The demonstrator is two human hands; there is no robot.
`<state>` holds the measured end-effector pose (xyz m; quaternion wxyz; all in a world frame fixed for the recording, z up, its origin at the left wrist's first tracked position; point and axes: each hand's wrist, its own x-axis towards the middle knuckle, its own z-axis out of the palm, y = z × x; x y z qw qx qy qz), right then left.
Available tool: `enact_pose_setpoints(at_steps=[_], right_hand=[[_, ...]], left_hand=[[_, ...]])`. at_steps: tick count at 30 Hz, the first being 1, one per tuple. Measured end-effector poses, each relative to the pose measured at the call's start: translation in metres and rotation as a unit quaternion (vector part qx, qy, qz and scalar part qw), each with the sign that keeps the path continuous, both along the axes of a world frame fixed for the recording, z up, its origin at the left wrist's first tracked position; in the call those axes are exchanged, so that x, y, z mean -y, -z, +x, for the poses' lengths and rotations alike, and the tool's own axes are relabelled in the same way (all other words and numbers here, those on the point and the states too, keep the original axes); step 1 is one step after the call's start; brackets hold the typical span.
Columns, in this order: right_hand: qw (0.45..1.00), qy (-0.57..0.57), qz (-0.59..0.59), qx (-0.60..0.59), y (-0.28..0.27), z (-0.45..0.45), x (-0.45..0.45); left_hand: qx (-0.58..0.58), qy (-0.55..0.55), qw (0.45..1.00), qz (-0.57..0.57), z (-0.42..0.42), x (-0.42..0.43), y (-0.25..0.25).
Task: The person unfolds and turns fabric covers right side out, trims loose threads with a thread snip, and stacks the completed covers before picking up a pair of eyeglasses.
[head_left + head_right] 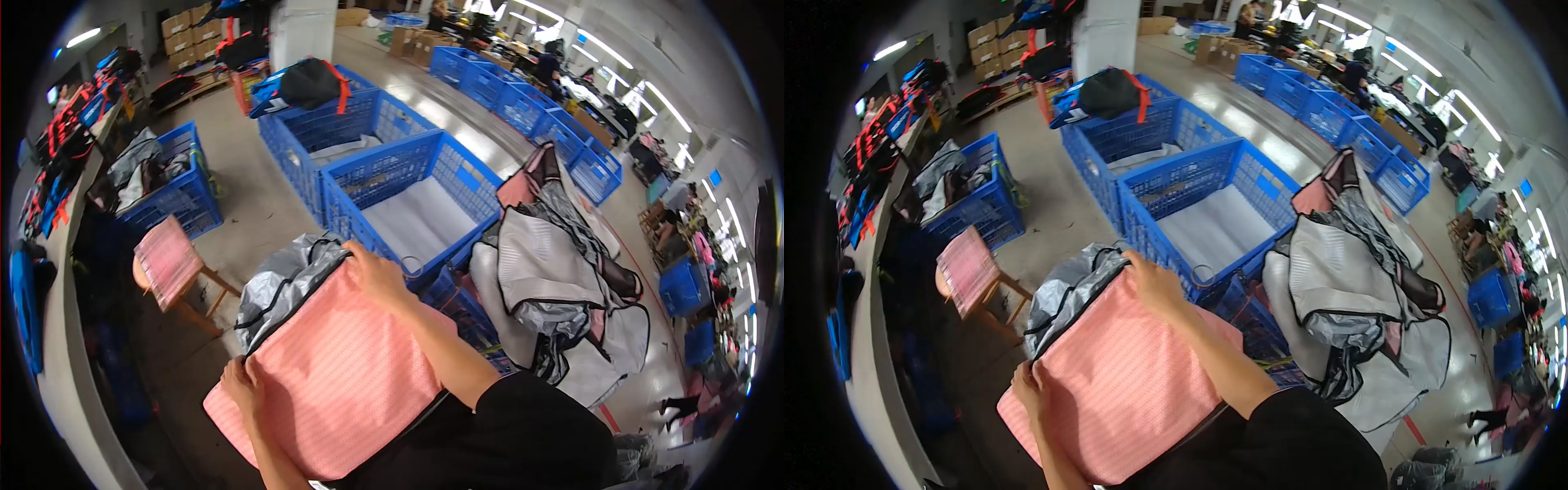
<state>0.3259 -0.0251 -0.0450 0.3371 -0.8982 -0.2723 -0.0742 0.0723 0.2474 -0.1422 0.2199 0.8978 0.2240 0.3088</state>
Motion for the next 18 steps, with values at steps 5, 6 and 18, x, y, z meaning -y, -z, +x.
enact_pose_setpoints(at_steps=[5, 6, 18], right_hand=[[0.992, 0.04, -0.022, -0.115, -0.01, 0.0, 0.003], [0.987, 0.093, -0.027, -0.128, -0.01, 0.001, 0.002], [0.938, -0.026, 0.338, 0.076, -0.122, -0.016, 0.021]], left_hand=[[-0.003, 0.008, 1.0, -0.018, -0.009, 0.002, 0.003], [-0.023, 0.026, 0.998, -0.047, -0.012, -0.002, 0.001], [0.129, -0.049, 0.944, 0.299, -0.043, 0.004, -0.285]])
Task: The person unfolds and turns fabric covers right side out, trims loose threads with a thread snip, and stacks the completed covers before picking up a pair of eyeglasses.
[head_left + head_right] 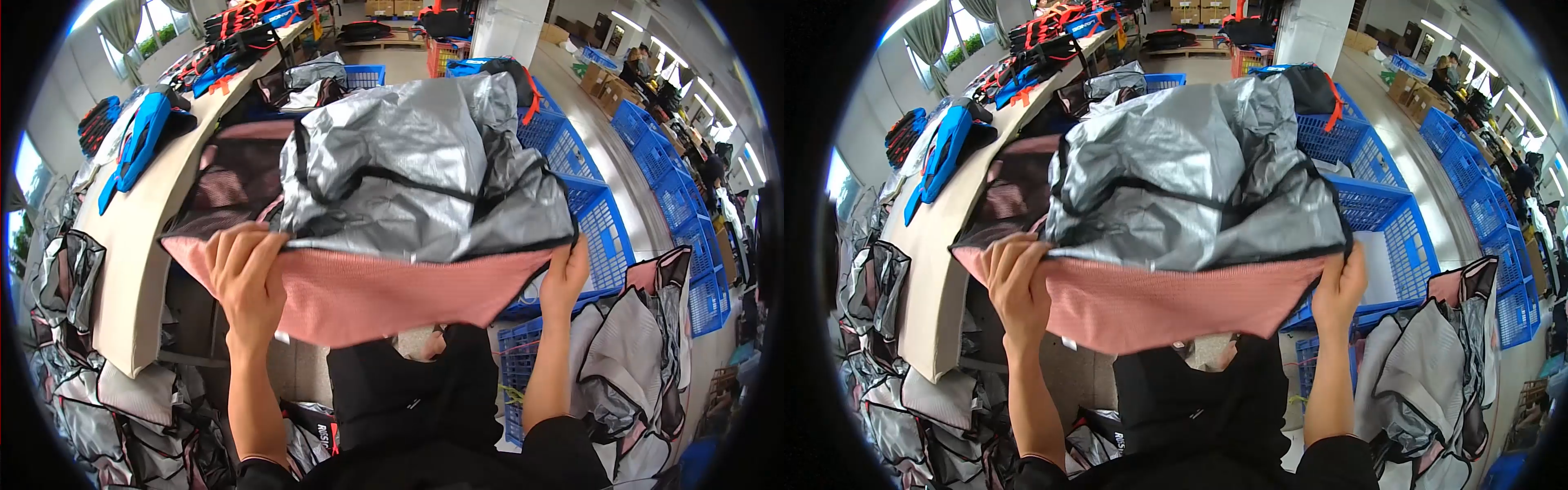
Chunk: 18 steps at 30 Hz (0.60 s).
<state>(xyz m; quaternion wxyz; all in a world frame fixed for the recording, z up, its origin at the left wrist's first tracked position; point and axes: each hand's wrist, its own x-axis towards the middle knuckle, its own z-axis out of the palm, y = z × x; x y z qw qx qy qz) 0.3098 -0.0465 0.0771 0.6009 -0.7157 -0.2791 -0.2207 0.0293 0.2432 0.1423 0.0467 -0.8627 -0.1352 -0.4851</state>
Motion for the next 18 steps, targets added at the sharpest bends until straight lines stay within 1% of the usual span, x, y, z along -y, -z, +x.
enact_pose_setpoints(at_steps=[1, 2, 3, 5, 6, 7, 8, 10, 11, 12, 13, 14, 16, 18], right_hand=[[0.999, -0.012, -0.03, -0.023, 0.012, -0.005, 0.006], [0.997, -0.025, -0.062, -0.047, 0.028, -0.011, 0.014], [0.993, -0.019, -0.107, -0.048, 0.056, -0.011, 0.028], [0.985, -0.031, -0.158, -0.057, 0.108, -0.027, 0.05], [0.983, -0.05, -0.163, -0.066, 0.127, -0.041, 0.057], [0.976, -0.078, -0.179, -0.091, 0.15, -0.052, 0.069], [0.962, -0.109, -0.173, -0.178, 0.185, -0.062, 0.084], [0.945, -0.118, -0.229, -0.199, 0.215, -0.089, 0.099], [0.938, -0.138, -0.24, -0.209, 0.234, -0.103, 0.104], [0.927, -0.129, -0.198, -0.291, 0.251, -0.114, 0.111], [0.909, -0.113, -0.159, -0.368, 0.255, -0.117, 0.116], [0.905, -0.121, -0.172, -0.369, 0.258, -0.11, 0.121], [0.901, -0.16, -0.183, -0.359, 0.251, -0.101, 0.122], [0.903, -0.175, -0.194, -0.34, 0.246, -0.093, 0.121]], left_hand=[[-0.004, -0.002, 1.0, 0.001, -0.008, 0.006, 0.003], [-0.032, -0.006, 0.999, -0.001, -0.018, 0.014, 0.008], [-0.063, -0.01, 0.998, -0.006, -0.031, 0.024, 0.016], [-0.116, -0.022, 0.992, -0.053, -0.054, 0.044, 0.053], [-0.148, -0.032, 0.985, -0.085, -0.064, 0.053, 0.075], [-0.162, -0.031, 0.977, -0.135, -0.074, 0.063, 0.1], [-0.176, -0.035, 0.966, -0.189, -0.085, 0.076, 0.125], [-0.226, -0.037, 0.947, -0.228, -0.102, 0.097, 0.158], [-0.228, -0.038, 0.942, -0.242, -0.108, 0.107, 0.175], [-0.224, -0.035, 0.94, -0.256, -0.111, 0.116, 0.189], [-0.211, -0.033, 0.936, -0.281, -0.114, 0.124, 0.195], [-0.214, -0.033, 0.931, -0.292, -0.117, 0.126, 0.202], [-0.218, -0.05, 0.925, -0.307, -0.116, 0.127, 0.198], [-0.22, -0.044, 0.922, -0.316, -0.116, 0.121, 0.195]])
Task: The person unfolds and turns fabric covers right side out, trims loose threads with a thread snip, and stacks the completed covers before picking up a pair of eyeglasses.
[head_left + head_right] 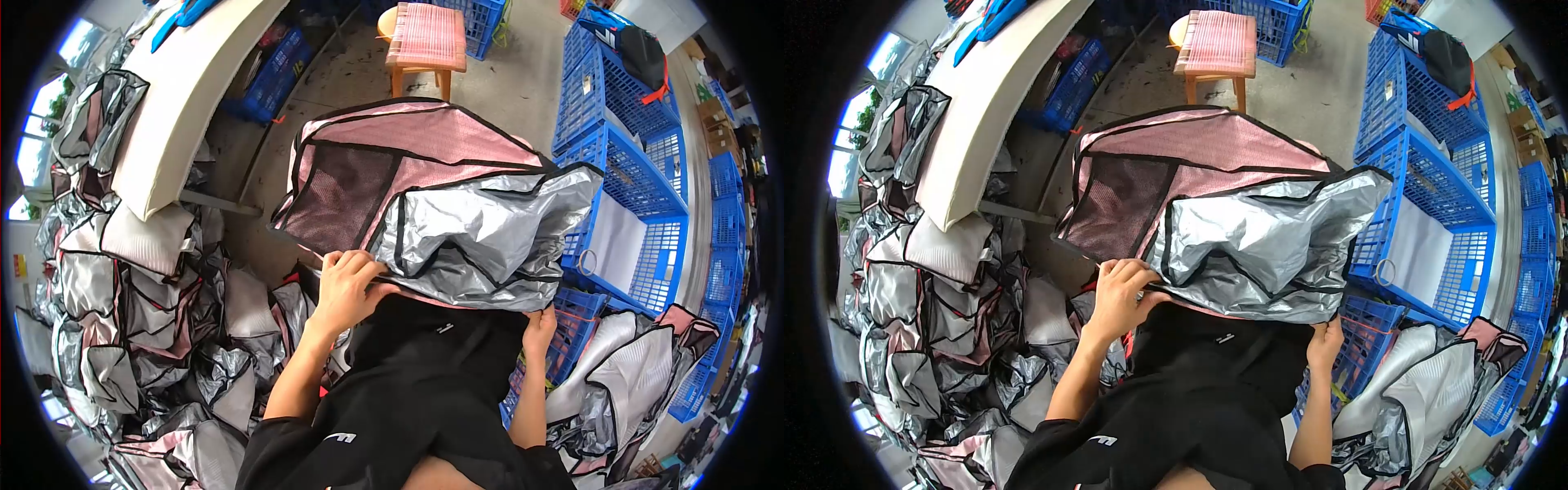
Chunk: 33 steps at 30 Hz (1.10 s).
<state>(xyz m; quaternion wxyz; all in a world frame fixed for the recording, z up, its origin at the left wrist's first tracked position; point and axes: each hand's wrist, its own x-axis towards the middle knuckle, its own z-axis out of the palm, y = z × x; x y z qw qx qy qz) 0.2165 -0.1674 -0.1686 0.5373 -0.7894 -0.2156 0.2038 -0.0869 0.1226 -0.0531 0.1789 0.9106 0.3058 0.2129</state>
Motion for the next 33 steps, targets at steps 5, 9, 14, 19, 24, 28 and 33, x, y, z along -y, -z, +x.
enact_pose_setpoints(at_steps=[5, 9, 14, 19, 24, 28, 33], right_hand=[[0.982, -0.051, -0.09, 0.155, -0.037, -0.006, -0.012], [0.974, -0.034, -0.185, 0.122, -0.023, -0.011, 0.006], [0.976, -0.088, -0.159, 0.124, -0.039, -0.013, 0.006], [0.988, -0.033, -0.143, 0.057, -0.08, -0.021, 0.003], [0.965, -0.005, -0.068, -0.252, -0.135, -0.033, -0.049], [0.96, 0.028, 0.014, -0.277, -0.079, -0.03, -0.076], [0.917, 0.052, 0.086, -0.386, -0.122, -0.022, -0.017]], left_hand=[[-0.032, -0.11, 0.986, -0.122, 0.015, 0.004, -0.008], [0.045, -0.099, 0.957, -0.268, 0.019, 0.008, 0.013], [0.179, -0.061, 0.836, -0.515, -0.045, -0.011, 0.021], [0.127, -0.042, 0.811, -0.569, -0.074, -0.01, 0.017], [0.128, -0.026, 0.81, -0.572, -0.079, -0.006, 0.03], [0.135, -0.02, 0.828, -0.543, -0.069, -0.005, 0.015], [0.178, -0.176, 0.827, -0.504, -0.066, -0.015, 0.014]])
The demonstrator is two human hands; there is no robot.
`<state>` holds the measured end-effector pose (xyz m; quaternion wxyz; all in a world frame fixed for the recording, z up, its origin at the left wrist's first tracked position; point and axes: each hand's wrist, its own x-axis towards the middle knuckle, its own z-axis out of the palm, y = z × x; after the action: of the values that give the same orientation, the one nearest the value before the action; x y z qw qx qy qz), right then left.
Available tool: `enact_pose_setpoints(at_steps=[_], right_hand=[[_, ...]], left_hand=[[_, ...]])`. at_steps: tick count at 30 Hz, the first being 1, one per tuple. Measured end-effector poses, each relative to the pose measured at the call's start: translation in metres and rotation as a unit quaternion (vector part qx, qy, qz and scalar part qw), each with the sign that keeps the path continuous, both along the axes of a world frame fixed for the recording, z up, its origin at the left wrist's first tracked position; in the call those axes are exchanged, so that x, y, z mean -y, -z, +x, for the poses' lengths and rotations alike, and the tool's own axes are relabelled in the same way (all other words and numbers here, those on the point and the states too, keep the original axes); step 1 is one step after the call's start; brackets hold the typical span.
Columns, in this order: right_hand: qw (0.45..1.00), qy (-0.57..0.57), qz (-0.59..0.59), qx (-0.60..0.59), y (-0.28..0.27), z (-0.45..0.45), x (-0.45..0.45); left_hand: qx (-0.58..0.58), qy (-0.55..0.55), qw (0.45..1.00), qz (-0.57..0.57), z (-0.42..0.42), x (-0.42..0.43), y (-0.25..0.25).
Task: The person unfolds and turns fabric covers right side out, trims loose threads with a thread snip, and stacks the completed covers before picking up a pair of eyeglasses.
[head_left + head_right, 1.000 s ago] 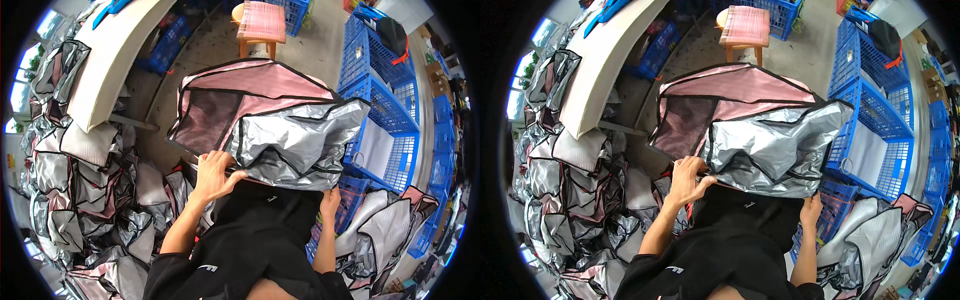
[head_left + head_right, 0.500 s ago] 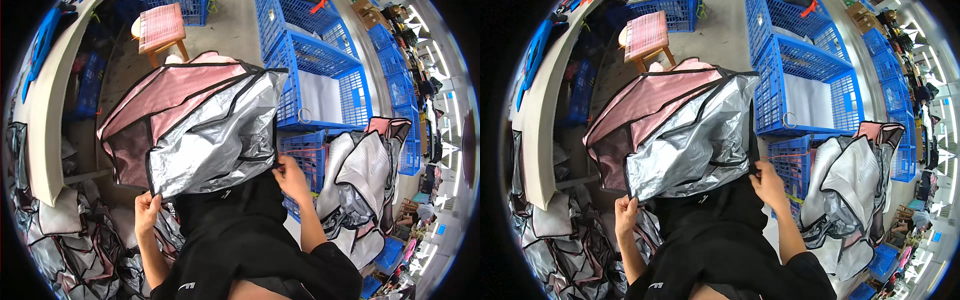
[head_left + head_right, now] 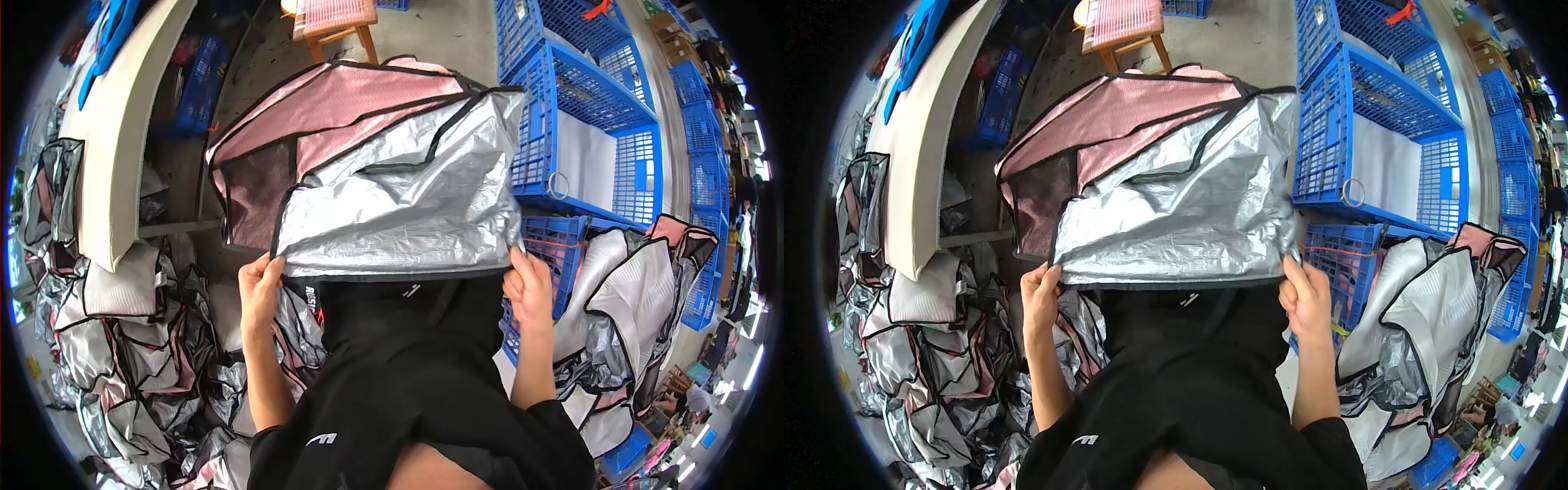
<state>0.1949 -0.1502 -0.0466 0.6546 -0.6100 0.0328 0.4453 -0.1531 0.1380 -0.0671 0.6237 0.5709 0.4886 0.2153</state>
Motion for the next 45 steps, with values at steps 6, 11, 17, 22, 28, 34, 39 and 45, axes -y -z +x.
enact_pose_setpoints(at_steps=[6, 11, 17, 22, 28, 34, 39, 45], right_hand=[[0.998, -0.012, -0.064, -0.008, 0.005, -0.005, 0.034], [0.979, -0.122, -0.154, 0.049, 0.015, -0.019, 0.066], [0.954, -0.215, -0.197, 0.067, 0.031, -0.036, 0.09], [0.953, -0.227, -0.199, 0.041, 0.048, -0.046, 0.097], [0.936, -0.247, -0.24, 0.071, 0.042, -0.055, 0.089], [0.939, -0.247, -0.236, 0.041, 0.04, -0.062, 0.089], [0.907, -0.302, -0.291, 0.038, 0.037, -0.045, 0.092], [0.837, -0.325, -0.344, 0.274, 0.008, 0.042, 0.089]], left_hand=[[-0.01, 0.05, 0.999, -0.019, 0.008, 0.013, 0.02], [-0.108, 0.13, 0.986, -0.001, -0.009, 0.015, 0.04], [-0.367, 0.29, 0.873, 0.135, 0.013, -0.016, -0.042], [-0.222, 0.222, 0.846, 0.431, 0.1, -0.024, -0.087], [-0.203, 0.421, 0.751, 0.466, 0.179, -0.004, -0.05], [-0.102, 0.379, 0.789, 0.472, 0.16, 0.018, 0.004], [-0.101, 0.349, 0.823, 0.436, 0.139, 0.048, -0.012], [-0.092, 0.307, 0.84, 0.438, 0.124, 0.068, -0.005]])
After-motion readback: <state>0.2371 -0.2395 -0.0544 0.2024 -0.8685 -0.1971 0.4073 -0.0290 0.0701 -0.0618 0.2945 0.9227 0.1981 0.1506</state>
